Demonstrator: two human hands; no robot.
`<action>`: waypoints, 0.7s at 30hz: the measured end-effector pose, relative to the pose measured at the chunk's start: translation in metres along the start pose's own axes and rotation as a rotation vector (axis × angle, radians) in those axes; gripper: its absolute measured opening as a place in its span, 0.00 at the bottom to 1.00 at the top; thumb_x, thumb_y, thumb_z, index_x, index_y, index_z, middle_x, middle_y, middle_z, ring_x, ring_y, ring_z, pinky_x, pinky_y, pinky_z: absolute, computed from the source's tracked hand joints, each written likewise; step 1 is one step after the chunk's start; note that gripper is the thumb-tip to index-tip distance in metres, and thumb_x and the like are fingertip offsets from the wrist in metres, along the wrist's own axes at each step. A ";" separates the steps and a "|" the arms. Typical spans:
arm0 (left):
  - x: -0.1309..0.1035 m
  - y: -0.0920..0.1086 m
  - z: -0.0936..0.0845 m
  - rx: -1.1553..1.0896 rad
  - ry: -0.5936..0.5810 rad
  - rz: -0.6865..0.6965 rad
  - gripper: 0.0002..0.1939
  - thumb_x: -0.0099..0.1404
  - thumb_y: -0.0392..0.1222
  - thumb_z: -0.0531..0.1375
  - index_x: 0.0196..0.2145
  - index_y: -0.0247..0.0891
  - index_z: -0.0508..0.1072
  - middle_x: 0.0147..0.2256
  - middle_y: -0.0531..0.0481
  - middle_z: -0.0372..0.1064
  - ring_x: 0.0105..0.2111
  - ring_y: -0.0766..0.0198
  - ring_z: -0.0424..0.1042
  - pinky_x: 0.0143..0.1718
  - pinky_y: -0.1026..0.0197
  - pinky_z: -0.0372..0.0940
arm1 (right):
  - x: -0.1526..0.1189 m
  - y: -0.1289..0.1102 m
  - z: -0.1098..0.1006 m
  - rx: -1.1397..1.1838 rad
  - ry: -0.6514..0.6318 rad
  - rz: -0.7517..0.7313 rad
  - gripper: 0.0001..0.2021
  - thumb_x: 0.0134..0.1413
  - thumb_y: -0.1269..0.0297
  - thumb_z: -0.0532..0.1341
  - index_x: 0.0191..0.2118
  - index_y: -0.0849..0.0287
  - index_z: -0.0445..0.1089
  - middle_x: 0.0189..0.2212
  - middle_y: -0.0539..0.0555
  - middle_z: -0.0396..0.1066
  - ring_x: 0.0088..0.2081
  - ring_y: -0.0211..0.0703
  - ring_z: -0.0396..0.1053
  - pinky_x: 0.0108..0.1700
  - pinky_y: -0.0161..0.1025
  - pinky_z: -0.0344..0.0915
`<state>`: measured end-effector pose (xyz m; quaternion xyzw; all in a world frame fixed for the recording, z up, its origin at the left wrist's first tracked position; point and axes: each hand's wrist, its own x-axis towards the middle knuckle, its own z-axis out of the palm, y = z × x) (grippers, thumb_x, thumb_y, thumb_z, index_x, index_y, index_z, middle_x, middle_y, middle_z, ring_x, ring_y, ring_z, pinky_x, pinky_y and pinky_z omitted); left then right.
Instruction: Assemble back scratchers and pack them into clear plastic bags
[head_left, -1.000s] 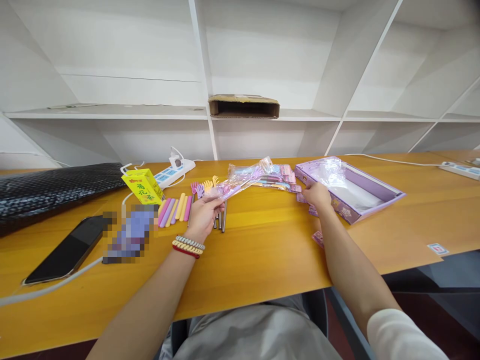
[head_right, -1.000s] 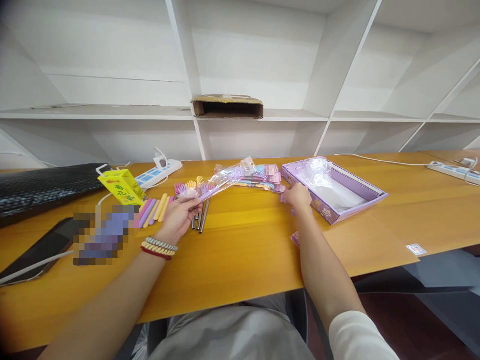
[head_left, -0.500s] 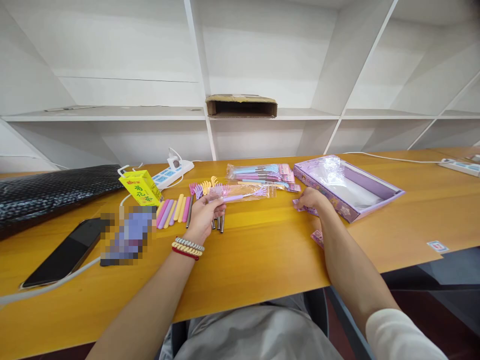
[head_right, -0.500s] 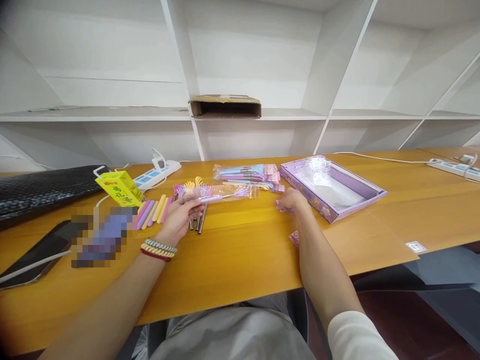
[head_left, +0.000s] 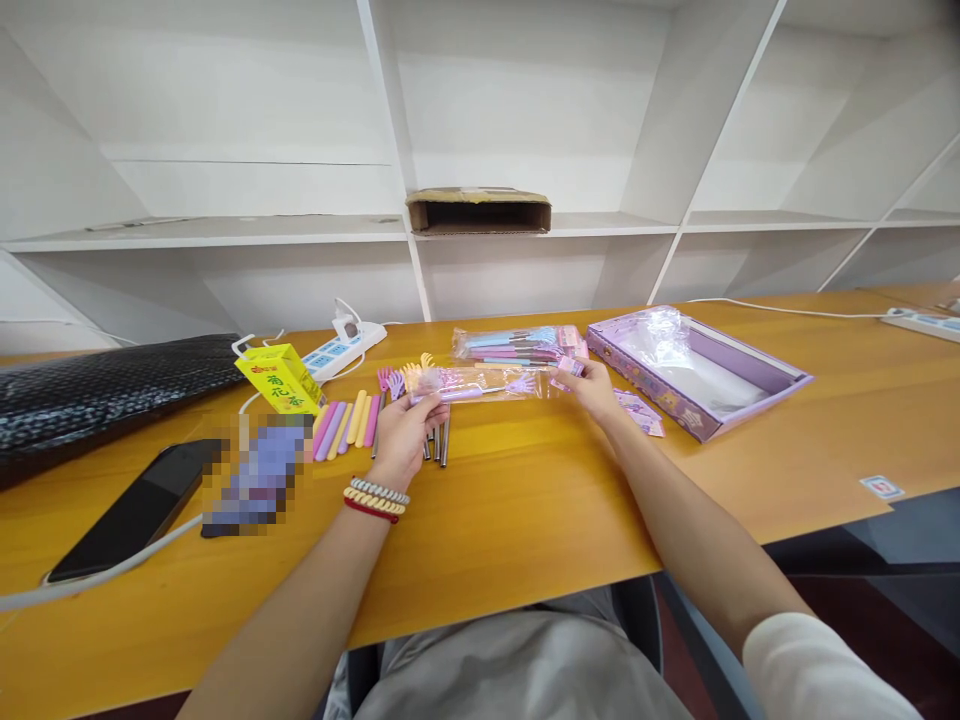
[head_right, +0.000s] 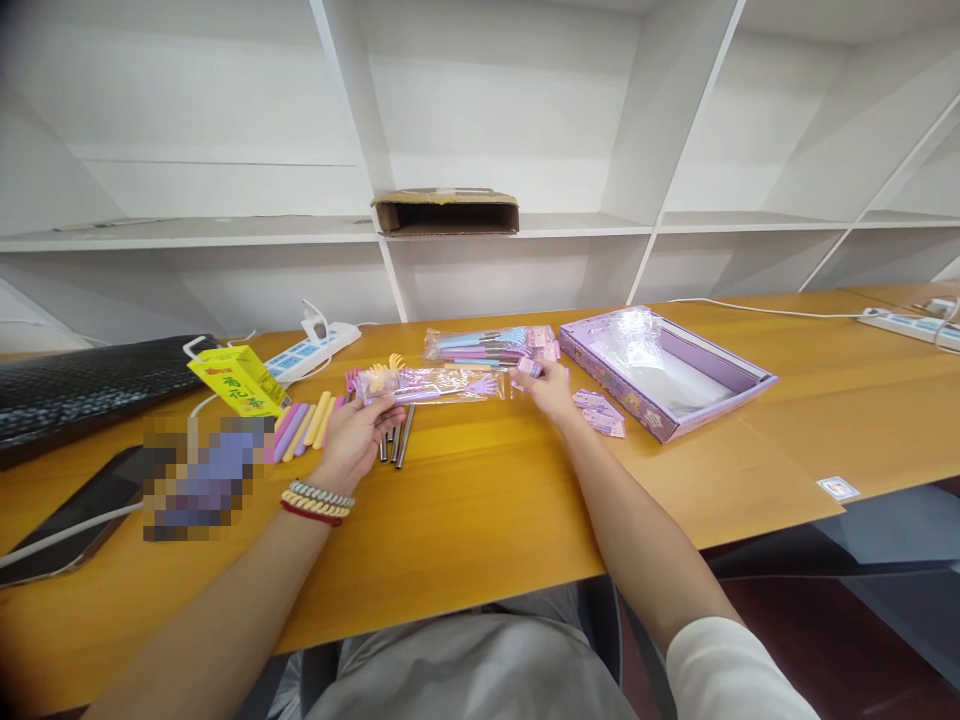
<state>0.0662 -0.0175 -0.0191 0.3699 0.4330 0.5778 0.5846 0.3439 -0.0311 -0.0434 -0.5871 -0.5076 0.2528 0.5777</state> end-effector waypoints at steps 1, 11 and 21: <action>0.000 0.000 0.000 -0.013 0.000 0.007 0.09 0.46 0.32 0.66 0.28 0.29 0.72 0.24 0.49 0.70 0.25 0.69 0.71 0.30 0.67 0.69 | 0.000 0.001 0.002 -0.006 0.021 -0.023 0.14 0.39 0.54 0.63 0.27 0.61 0.70 0.22 0.48 0.67 0.25 0.36 0.61 0.29 0.33 0.58; 0.003 -0.004 -0.002 -0.064 -0.034 0.052 0.13 0.44 0.34 0.68 0.29 0.29 0.71 0.25 0.49 0.70 0.26 0.68 0.71 0.31 0.66 0.69 | -0.007 0.002 0.016 -0.332 -0.010 -0.103 0.11 0.42 0.57 0.58 0.25 0.61 0.66 0.20 0.48 0.64 0.23 0.37 0.57 0.26 0.34 0.53; 0.001 -0.003 -0.001 -0.081 -0.043 0.089 0.13 0.44 0.35 0.67 0.29 0.29 0.71 0.25 0.51 0.70 0.26 0.68 0.71 0.30 0.66 0.69 | -0.006 0.003 0.013 -0.554 0.158 -0.043 0.05 0.40 0.64 0.55 0.21 0.58 0.60 0.19 0.49 0.64 0.24 0.38 0.59 0.27 0.35 0.51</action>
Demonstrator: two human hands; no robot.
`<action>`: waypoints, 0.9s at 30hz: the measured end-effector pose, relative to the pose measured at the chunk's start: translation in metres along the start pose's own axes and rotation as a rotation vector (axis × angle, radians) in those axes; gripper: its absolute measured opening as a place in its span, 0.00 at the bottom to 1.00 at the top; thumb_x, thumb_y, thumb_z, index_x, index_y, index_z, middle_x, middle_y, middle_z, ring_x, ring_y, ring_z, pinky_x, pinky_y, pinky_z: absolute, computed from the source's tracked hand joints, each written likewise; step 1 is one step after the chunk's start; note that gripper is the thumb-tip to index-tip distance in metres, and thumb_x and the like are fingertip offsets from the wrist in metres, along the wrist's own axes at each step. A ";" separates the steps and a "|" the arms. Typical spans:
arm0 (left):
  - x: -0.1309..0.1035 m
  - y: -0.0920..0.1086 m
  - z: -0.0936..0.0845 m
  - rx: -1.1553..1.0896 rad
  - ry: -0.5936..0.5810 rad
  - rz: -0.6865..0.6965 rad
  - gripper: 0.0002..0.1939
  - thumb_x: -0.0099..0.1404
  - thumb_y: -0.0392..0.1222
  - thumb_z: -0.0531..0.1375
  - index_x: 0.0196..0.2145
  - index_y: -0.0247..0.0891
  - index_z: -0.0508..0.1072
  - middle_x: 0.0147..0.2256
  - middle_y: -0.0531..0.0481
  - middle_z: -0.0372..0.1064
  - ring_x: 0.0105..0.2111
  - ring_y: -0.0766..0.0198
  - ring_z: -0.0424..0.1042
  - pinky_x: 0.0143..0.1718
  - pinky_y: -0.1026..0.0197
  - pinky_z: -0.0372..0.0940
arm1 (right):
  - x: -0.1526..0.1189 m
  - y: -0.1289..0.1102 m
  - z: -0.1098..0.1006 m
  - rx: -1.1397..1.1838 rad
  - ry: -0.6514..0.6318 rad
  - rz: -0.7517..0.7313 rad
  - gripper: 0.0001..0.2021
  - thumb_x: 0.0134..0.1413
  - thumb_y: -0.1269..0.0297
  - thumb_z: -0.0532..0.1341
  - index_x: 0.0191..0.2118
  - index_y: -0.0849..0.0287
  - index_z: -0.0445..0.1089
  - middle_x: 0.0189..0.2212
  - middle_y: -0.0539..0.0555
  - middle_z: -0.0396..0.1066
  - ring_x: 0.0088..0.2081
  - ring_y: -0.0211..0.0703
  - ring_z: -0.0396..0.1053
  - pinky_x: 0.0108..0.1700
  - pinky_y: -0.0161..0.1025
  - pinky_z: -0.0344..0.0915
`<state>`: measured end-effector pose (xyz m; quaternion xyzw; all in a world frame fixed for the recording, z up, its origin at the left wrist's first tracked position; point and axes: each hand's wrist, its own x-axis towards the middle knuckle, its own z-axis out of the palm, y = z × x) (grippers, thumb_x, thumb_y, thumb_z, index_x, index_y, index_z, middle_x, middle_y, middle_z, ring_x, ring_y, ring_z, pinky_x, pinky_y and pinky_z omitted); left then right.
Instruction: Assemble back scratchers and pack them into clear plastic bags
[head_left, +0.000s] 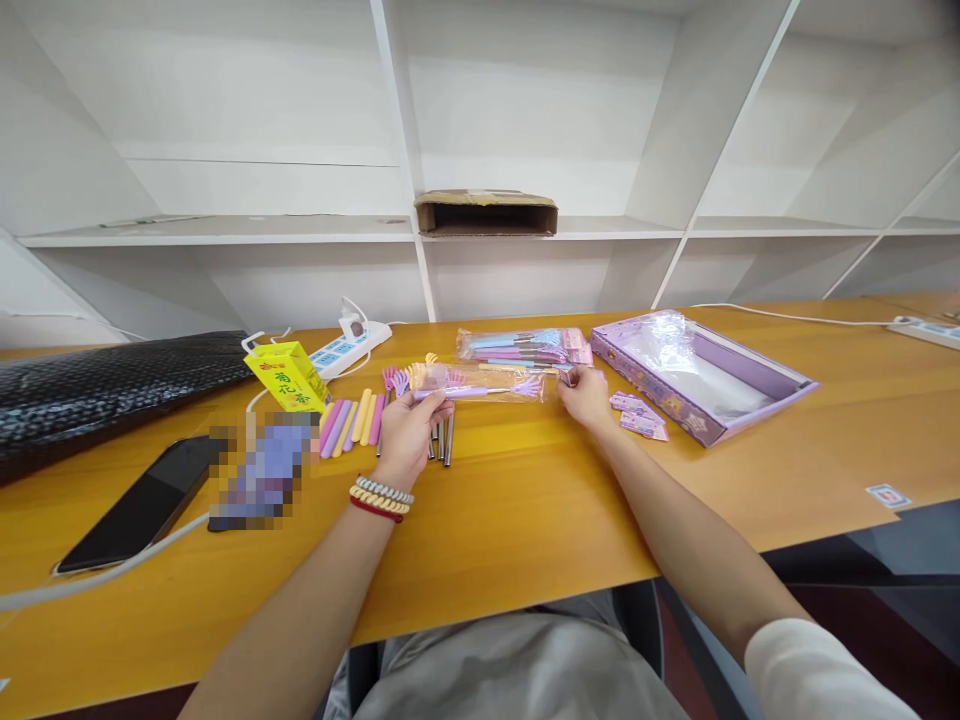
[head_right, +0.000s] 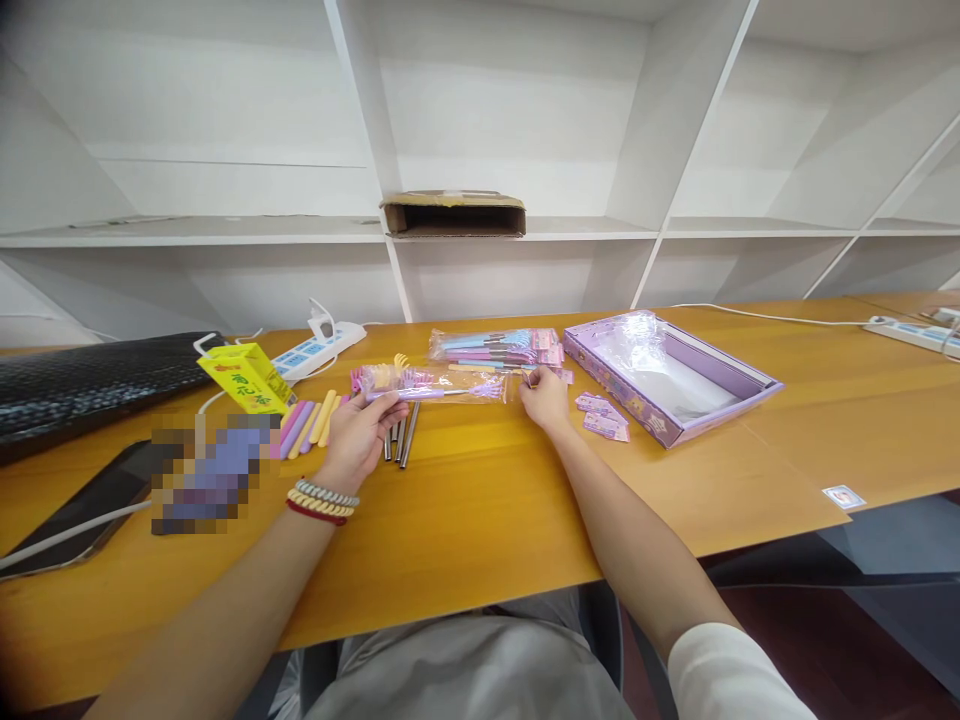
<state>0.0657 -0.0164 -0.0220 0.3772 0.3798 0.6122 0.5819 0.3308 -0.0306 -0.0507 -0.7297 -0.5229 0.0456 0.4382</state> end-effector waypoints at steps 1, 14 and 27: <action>0.000 0.000 0.000 -0.001 0.003 0.005 0.13 0.44 0.35 0.67 0.29 0.29 0.71 0.25 0.51 0.69 0.25 0.68 0.71 0.30 0.66 0.69 | 0.001 0.000 -0.001 -0.013 0.013 0.013 0.05 0.40 0.64 0.56 0.21 0.58 0.60 0.19 0.49 0.64 0.24 0.38 0.59 0.27 0.35 0.51; -0.002 0.004 0.004 0.037 0.080 0.042 0.11 0.45 0.34 0.66 0.28 0.29 0.71 0.24 0.50 0.70 0.25 0.69 0.71 0.32 0.66 0.70 | -0.002 -0.010 -0.008 0.141 0.073 -0.011 0.08 0.44 0.62 0.53 0.21 0.60 0.62 0.16 0.48 0.62 0.21 0.36 0.57 0.25 0.33 0.51; -0.009 -0.004 0.006 0.153 0.020 0.099 0.15 0.45 0.39 0.67 0.31 0.29 0.73 0.25 0.49 0.72 0.27 0.65 0.73 0.33 0.63 0.71 | -0.015 -0.017 0.007 -0.065 -0.008 -0.078 0.11 0.45 0.61 0.54 0.17 0.57 0.58 0.15 0.49 0.62 0.21 0.37 0.57 0.26 0.35 0.51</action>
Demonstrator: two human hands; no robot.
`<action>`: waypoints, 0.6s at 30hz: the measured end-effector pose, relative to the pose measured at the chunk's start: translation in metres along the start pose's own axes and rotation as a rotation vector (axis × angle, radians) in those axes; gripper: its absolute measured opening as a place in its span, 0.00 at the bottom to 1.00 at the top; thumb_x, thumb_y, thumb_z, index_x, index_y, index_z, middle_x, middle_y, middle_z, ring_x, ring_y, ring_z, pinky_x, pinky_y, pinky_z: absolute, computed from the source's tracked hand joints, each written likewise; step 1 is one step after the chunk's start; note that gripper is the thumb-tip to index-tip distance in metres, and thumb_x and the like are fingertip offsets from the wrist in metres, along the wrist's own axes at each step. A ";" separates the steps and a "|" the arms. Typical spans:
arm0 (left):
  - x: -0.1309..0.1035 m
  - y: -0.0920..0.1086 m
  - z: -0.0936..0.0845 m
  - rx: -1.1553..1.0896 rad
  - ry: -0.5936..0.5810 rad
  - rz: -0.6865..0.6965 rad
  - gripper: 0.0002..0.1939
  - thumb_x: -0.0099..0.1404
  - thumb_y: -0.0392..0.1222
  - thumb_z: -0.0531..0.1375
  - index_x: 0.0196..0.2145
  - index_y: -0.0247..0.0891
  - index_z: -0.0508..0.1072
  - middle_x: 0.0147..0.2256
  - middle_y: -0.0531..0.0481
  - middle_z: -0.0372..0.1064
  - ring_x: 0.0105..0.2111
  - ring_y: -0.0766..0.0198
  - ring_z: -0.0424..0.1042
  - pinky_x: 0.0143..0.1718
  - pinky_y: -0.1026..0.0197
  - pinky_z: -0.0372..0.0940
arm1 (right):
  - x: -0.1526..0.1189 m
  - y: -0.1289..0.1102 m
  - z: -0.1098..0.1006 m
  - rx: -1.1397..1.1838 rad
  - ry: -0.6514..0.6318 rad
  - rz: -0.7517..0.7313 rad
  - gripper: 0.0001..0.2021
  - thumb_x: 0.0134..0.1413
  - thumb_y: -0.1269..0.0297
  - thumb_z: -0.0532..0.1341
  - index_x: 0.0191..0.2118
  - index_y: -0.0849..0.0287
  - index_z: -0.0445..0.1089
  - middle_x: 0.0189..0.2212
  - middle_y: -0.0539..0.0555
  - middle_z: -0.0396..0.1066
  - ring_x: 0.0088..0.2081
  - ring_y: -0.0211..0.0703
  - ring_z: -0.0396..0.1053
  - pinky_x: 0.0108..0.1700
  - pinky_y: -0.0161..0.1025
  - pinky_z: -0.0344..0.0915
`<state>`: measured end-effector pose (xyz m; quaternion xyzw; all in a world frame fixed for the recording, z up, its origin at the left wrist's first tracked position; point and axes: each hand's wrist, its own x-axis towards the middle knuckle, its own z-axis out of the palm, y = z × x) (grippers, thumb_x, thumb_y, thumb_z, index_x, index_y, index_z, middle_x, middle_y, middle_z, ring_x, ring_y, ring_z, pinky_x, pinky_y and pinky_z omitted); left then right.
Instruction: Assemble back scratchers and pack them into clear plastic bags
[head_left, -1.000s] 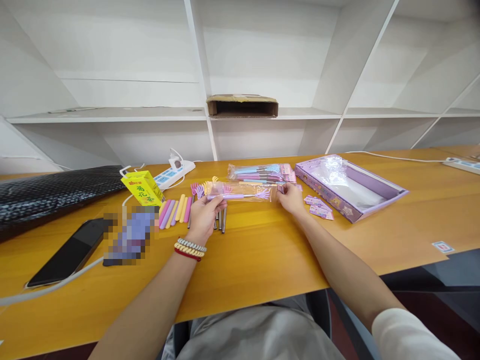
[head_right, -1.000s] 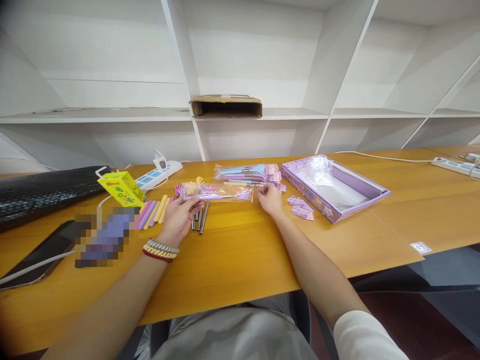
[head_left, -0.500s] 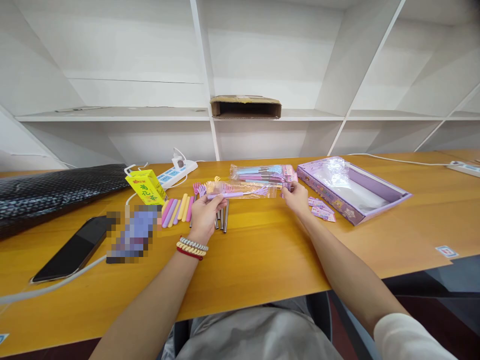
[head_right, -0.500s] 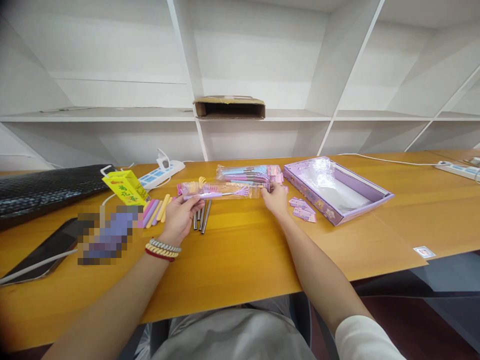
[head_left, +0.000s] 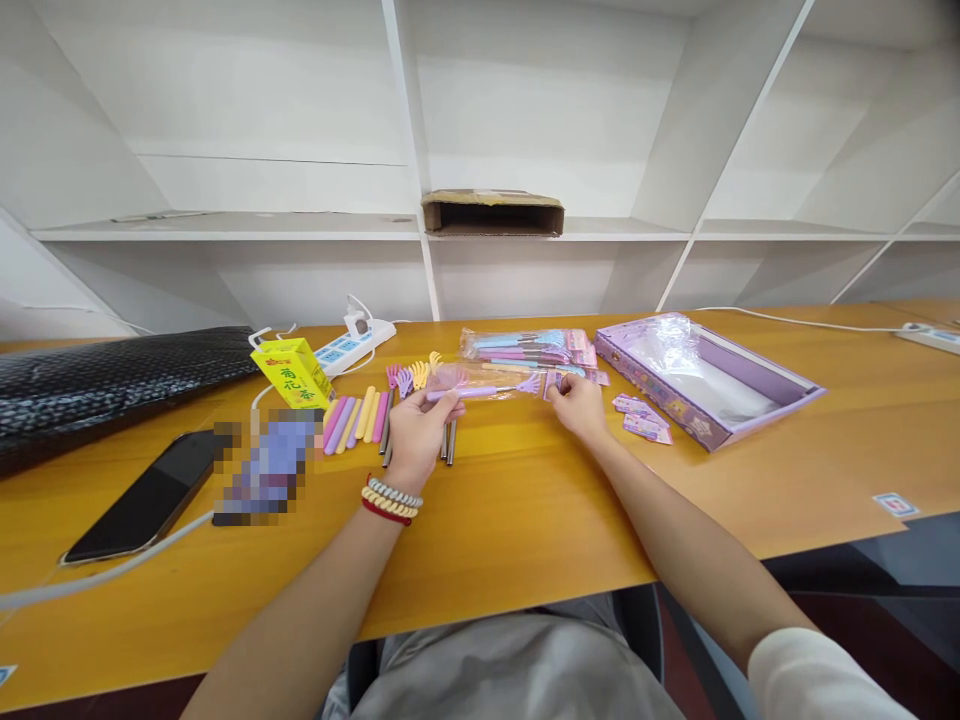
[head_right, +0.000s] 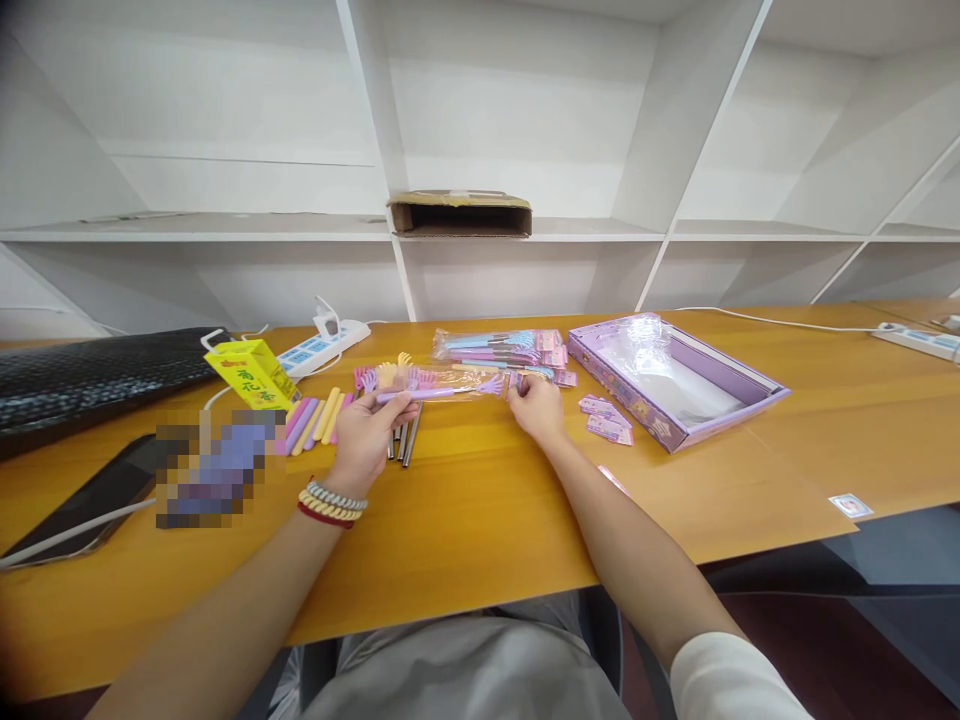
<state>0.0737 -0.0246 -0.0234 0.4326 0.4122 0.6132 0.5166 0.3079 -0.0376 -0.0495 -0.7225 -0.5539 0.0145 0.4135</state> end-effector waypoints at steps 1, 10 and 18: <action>-0.001 0.000 0.001 0.001 -0.011 0.003 0.15 0.45 0.40 0.68 0.31 0.29 0.73 0.25 0.49 0.72 0.27 0.65 0.73 0.33 0.62 0.72 | 0.000 0.000 0.000 -0.015 -0.001 0.010 0.11 0.46 0.61 0.54 0.18 0.57 0.59 0.16 0.49 0.62 0.21 0.37 0.57 0.26 0.35 0.51; -0.005 0.004 0.002 -0.052 -0.055 0.012 0.14 0.45 0.40 0.68 0.30 0.30 0.73 0.25 0.49 0.72 0.26 0.65 0.73 0.33 0.62 0.72 | 0.007 0.012 0.002 -0.080 0.073 0.051 0.12 0.46 0.58 0.55 0.18 0.58 0.61 0.22 0.54 0.68 0.26 0.41 0.62 0.29 0.36 0.53; -0.001 0.008 -0.002 -0.102 -0.026 0.010 0.16 0.44 0.38 0.68 0.32 0.29 0.72 0.24 0.48 0.72 0.26 0.65 0.73 0.33 0.62 0.71 | 0.017 0.026 0.000 0.181 0.106 0.216 0.10 0.41 0.58 0.58 0.19 0.57 0.60 0.16 0.50 0.64 0.21 0.40 0.62 0.28 0.37 0.59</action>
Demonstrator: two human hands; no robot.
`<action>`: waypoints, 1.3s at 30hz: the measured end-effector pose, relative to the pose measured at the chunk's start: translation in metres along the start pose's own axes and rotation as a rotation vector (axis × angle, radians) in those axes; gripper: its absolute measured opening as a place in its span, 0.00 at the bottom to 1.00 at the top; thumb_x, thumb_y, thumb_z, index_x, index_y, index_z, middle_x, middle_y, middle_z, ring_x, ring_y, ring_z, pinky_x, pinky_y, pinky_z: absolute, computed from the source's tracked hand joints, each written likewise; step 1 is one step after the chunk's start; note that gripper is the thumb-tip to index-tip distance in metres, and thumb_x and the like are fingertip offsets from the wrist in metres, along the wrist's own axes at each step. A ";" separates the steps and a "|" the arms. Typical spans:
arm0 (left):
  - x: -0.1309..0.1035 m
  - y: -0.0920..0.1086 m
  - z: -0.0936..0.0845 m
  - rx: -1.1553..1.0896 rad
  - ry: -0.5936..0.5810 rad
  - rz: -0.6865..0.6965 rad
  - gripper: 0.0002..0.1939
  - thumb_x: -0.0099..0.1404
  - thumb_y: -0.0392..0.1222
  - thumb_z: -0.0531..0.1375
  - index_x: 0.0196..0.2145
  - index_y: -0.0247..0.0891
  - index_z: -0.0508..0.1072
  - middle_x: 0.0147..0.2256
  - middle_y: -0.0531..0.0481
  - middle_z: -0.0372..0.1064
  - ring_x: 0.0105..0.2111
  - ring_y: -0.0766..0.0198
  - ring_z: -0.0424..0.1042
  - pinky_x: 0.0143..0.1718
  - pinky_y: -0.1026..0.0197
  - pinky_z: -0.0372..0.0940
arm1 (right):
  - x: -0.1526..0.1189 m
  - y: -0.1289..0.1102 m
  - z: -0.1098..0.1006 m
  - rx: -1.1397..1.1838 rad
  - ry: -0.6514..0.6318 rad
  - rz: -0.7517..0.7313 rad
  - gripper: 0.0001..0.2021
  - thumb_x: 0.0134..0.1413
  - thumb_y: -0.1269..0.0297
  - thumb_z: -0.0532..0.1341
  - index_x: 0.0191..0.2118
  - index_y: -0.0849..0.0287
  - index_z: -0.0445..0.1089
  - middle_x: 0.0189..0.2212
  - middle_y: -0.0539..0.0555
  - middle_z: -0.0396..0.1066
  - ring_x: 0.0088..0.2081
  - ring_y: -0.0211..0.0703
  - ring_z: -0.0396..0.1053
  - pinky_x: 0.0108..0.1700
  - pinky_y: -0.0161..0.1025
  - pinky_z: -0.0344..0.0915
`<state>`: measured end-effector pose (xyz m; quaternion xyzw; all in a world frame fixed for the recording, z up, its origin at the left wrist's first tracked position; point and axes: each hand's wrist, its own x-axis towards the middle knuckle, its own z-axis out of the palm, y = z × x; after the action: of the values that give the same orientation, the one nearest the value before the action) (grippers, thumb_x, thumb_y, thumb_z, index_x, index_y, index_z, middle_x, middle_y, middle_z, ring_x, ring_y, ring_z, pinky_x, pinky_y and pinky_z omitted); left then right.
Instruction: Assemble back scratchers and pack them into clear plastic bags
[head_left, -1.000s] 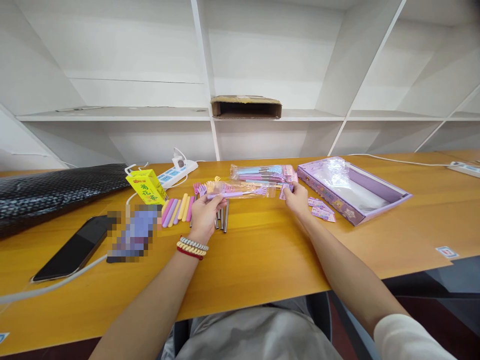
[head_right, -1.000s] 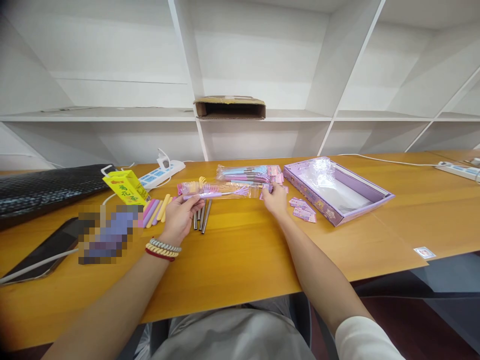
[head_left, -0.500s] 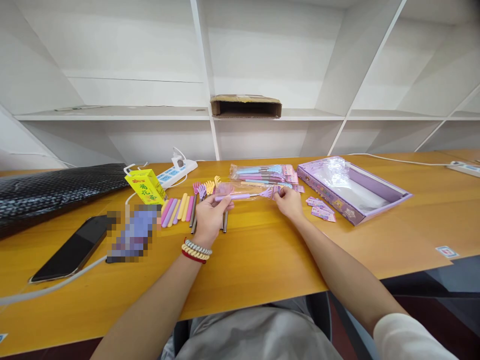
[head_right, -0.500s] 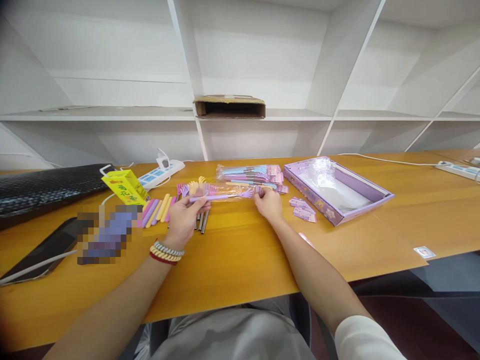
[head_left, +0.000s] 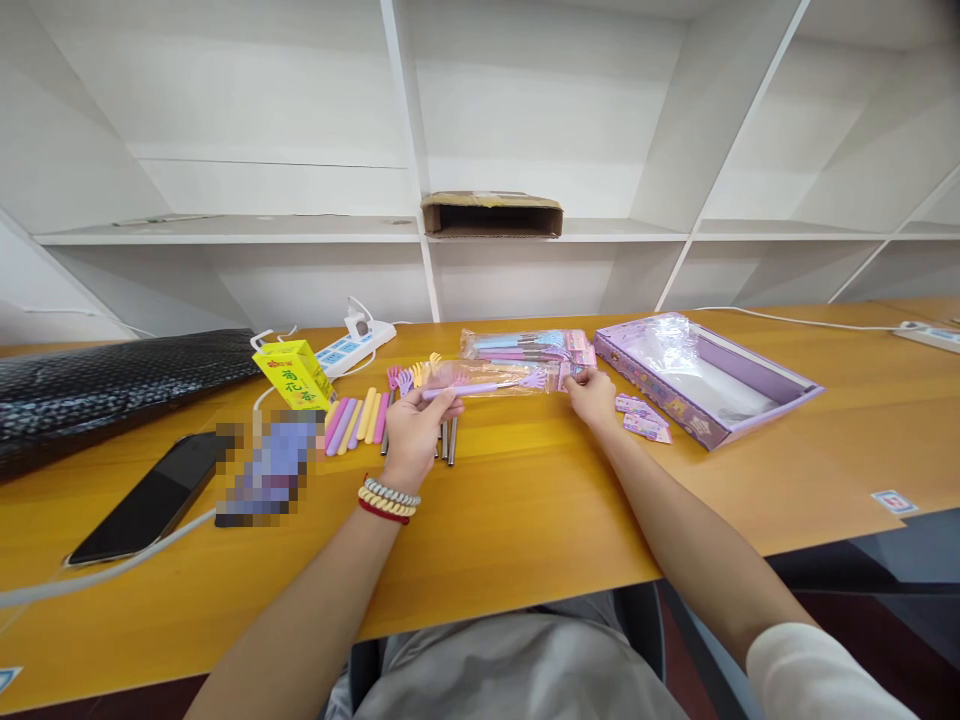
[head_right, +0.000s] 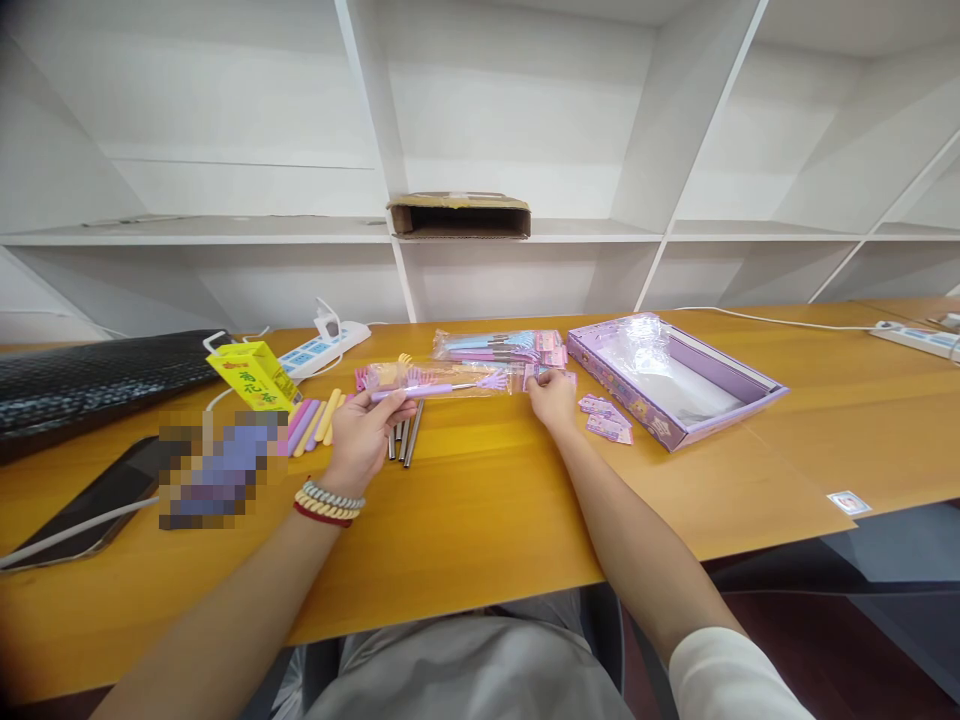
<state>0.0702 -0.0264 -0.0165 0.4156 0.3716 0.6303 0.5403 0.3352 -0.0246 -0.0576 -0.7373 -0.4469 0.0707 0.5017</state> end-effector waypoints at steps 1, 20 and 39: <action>0.000 0.001 0.000 -0.010 0.005 -0.011 0.15 0.44 0.37 0.68 0.31 0.29 0.72 0.24 0.48 0.72 0.25 0.66 0.73 0.33 0.62 0.71 | 0.001 0.001 0.001 0.099 -0.013 0.036 0.10 0.40 0.58 0.59 0.19 0.57 0.60 0.17 0.48 0.63 0.21 0.39 0.62 0.27 0.37 0.60; 0.010 0.006 -0.006 -0.084 0.042 -0.069 0.12 0.45 0.34 0.67 0.29 0.30 0.71 0.23 0.50 0.70 0.24 0.68 0.72 0.31 0.66 0.69 | 0.008 0.002 -0.005 0.930 -0.140 0.303 0.23 0.23 0.66 0.70 0.31 0.57 0.61 0.18 0.42 0.62 0.22 0.35 0.64 0.22 0.33 0.65; 0.015 0.003 -0.011 -0.084 0.050 -0.093 0.13 0.44 0.34 0.67 0.30 0.30 0.71 0.23 0.51 0.70 0.25 0.69 0.72 0.31 0.66 0.70 | 0.006 -0.002 -0.007 0.809 -0.212 0.237 0.18 0.30 0.63 0.67 0.32 0.59 0.65 0.24 0.47 0.66 0.23 0.33 0.63 0.20 0.31 0.63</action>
<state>0.0580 -0.0122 -0.0160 0.3591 0.3772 0.6296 0.5765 0.3413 -0.0251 -0.0502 -0.5160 -0.3447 0.3727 0.6899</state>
